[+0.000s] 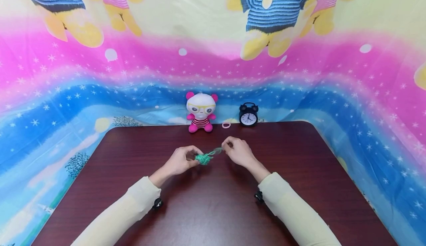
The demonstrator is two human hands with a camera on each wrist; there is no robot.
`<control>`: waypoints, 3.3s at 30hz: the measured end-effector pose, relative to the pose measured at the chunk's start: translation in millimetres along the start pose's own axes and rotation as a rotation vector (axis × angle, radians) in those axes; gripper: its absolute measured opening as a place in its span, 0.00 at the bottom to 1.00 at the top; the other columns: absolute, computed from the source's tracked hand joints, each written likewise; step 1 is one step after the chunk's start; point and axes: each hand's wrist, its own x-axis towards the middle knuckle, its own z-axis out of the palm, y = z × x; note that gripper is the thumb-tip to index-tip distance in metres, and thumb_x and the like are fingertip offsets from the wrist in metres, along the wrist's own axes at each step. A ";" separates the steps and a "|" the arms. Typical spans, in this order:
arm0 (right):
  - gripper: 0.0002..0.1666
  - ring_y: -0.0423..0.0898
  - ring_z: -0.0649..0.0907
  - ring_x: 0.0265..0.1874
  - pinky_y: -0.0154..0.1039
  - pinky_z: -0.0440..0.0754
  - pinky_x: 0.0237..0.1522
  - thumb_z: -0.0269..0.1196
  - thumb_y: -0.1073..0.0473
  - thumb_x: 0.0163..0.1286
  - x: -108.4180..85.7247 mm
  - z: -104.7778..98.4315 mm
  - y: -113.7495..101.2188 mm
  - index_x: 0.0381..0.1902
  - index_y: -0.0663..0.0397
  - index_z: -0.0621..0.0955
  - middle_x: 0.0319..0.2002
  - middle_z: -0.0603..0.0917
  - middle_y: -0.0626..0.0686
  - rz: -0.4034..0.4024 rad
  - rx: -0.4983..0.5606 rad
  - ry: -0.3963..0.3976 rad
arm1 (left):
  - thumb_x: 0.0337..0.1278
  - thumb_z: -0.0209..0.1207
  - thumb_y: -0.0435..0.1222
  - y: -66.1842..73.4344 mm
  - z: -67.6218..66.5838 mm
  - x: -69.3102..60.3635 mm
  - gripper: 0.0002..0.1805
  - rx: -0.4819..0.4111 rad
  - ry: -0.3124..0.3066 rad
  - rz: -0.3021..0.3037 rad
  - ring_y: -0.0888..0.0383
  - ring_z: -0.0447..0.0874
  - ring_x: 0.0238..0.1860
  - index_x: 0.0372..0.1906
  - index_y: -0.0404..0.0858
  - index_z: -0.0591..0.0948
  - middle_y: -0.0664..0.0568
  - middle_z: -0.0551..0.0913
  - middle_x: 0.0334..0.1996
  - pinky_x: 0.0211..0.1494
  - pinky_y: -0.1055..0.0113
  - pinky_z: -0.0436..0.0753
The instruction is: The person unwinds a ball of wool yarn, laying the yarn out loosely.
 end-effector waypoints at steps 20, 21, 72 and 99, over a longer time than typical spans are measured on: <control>0.08 0.39 0.82 0.34 0.37 0.83 0.39 0.66 0.52 0.69 -0.1 16.3 -9.4 0.41 0.45 0.87 0.36 0.87 0.43 -0.113 -0.071 -0.072 | 0.53 0.69 0.26 -1.4 3.4 2.7 0.13 -0.062 -0.017 0.052 0.54 0.89 0.44 0.42 0.42 0.87 0.50 0.88 0.44 0.49 0.64 0.88; 0.07 0.39 0.82 0.33 0.36 0.83 0.39 0.67 0.52 0.69 -0.2 17.0 -9.6 0.41 0.45 0.87 0.36 0.88 0.43 -0.118 -0.068 -0.072 | 0.53 0.68 0.26 -1.6 3.7 2.9 0.13 -0.063 -0.019 0.056 0.54 0.89 0.44 0.42 0.42 0.87 0.50 0.88 0.44 0.49 0.63 0.88; 0.06 0.41 0.79 0.27 0.39 0.78 0.39 0.62 0.53 0.72 0.1 -19.2 17.1 0.40 0.45 0.84 0.39 0.88 0.49 -0.067 -0.131 0.030 | 0.63 0.64 0.36 -7.3 -15.8 -2.0 0.21 -0.239 0.000 -0.091 0.45 0.89 0.40 0.61 0.42 0.81 0.42 0.86 0.44 0.47 0.46 0.87; 0.10 0.47 0.85 0.38 0.41 0.82 0.37 0.57 0.56 0.75 -6.2 -51.6 40.4 0.44 0.51 0.84 0.40 0.88 0.55 0.047 -0.127 0.078 | 0.60 0.67 0.37 -14.0 -30.9 -6.6 0.13 -0.297 0.118 -0.119 0.56 0.90 0.44 0.49 0.39 0.83 0.45 0.89 0.43 0.48 0.64 0.88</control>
